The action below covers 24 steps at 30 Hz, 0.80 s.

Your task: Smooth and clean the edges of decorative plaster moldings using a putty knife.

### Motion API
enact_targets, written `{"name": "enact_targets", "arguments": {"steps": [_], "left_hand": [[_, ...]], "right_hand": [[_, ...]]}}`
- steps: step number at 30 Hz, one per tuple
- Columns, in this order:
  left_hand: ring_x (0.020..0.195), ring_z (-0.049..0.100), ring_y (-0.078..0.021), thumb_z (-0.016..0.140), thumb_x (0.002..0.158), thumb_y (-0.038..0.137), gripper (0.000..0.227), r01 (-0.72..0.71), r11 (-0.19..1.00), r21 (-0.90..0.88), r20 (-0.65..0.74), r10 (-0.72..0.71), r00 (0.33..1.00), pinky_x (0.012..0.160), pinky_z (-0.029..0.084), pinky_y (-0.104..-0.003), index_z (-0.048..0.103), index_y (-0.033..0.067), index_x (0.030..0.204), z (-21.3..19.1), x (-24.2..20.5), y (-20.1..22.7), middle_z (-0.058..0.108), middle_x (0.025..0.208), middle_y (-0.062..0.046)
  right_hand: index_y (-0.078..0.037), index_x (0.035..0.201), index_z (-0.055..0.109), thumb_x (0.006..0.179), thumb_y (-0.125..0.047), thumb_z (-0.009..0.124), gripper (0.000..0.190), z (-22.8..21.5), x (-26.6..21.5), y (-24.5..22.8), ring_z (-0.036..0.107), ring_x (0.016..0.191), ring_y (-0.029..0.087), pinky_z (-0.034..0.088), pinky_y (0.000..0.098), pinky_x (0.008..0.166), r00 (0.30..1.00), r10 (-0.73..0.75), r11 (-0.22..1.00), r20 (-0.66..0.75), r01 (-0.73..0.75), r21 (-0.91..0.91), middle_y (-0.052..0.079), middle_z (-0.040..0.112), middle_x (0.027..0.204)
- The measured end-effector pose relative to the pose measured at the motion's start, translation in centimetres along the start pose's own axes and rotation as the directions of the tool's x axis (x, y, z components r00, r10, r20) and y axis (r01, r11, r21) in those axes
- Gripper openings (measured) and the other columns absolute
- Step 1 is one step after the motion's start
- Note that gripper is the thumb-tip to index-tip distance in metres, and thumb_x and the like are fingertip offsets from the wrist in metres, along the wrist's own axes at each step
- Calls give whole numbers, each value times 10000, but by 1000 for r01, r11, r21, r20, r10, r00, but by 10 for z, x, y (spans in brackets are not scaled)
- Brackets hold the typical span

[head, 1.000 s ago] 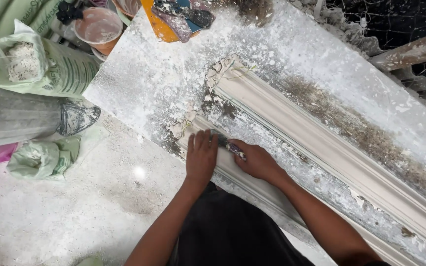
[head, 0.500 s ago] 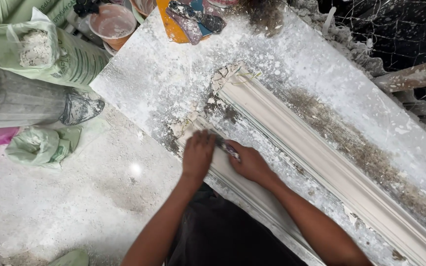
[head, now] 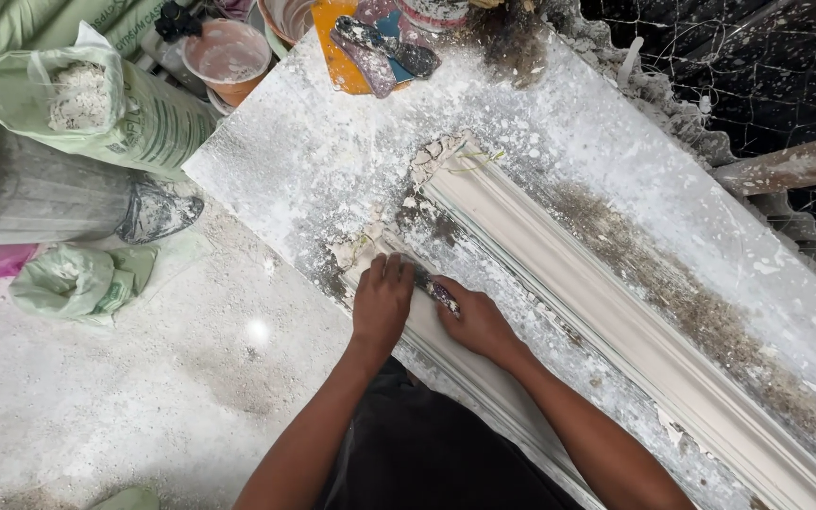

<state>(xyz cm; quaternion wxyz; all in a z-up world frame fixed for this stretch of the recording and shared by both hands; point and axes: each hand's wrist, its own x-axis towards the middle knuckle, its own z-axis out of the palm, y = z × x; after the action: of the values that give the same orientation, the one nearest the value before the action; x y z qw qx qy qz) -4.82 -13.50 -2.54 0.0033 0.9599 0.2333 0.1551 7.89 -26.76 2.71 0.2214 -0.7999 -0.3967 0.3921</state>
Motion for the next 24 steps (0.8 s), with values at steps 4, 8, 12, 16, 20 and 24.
{"name": "enact_targets", "arguments": {"steps": [4, 8, 12, 16, 20, 24], "left_hand": [[1152, 658, -338, 675, 922, 70, 197, 42, 999, 29, 24, -43, 999, 835, 562, -409, 712, 137, 1103, -3, 10, -17, 735, 1146, -124], [1158, 656, -353, 653, 943, 55, 180, 60, 998, -2, 120, -59, 991, 831, 580, -393, 719, 116, 1098, 3, 7, -14, 727, 1163, -154], [1127, 672, -346, 672, 916, 74, 164, 61, 997, 50, -51, -58, 997, 776, 584, -379, 717, 124, 1065, -2, 14, -32, 733, 1124, -128], [1119, 683, -335, 661, 942, 85, 137, 57, 998, 1, 16, -57, 998, 773, 588, -360, 728, 134, 1051, 0, 9, -20, 741, 1116, -128], [1197, 643, -334, 660, 943, 87, 171, 43, 998, -47, 27, -42, 999, 888, 544, -397, 714, 128, 1100, -6, 12, -33, 727, 1174, -130], [1354, 504, -432, 573, 1041, 135, 415, 140, 925, -353, -20, -157, 987, 1082, 456, -502, 483, 5, 1425, -56, 17, -27, 523, 1449, -288]], "right_hand": [[-214, 1442, 528, 931, -256, 567, 515, 8, 20, -6, 681, 1056, 505, 530, 618, 928, 997, -54, 998, -53, 55, 25, 263, 735, 1105], [-206, 1428, 545, 933, -277, 572, 500, 8, 20, -3, 682, 1063, 500, 528, 617, 938, 999, -35, 999, -41, 35, 5, 263, 738, 1102], [-195, 1432, 539, 946, -258, 558, 491, 3, 31, -30, 676, 1065, 514, 523, 625, 939, 996, -76, 997, -44, 77, 12, 273, 734, 1104], [-208, 1421, 549, 929, -279, 575, 498, 3, 19, -14, 669, 1067, 517, 519, 639, 943, 1000, -19, 1000, -19, 19, -11, 275, 733, 1097], [-201, 1428, 536, 938, -275, 579, 497, 4, 20, -29, 677, 1070, 508, 521, 622, 939, 999, -23, 999, -42, 24, 35, 273, 732, 1112], [-245, 1468, 453, 947, -323, 578, 541, 7, 14, -26, 662, 1093, 515, 503, 626, 950, 996, 2, 984, -91, 14, 178, 288, 712, 1153]]}}
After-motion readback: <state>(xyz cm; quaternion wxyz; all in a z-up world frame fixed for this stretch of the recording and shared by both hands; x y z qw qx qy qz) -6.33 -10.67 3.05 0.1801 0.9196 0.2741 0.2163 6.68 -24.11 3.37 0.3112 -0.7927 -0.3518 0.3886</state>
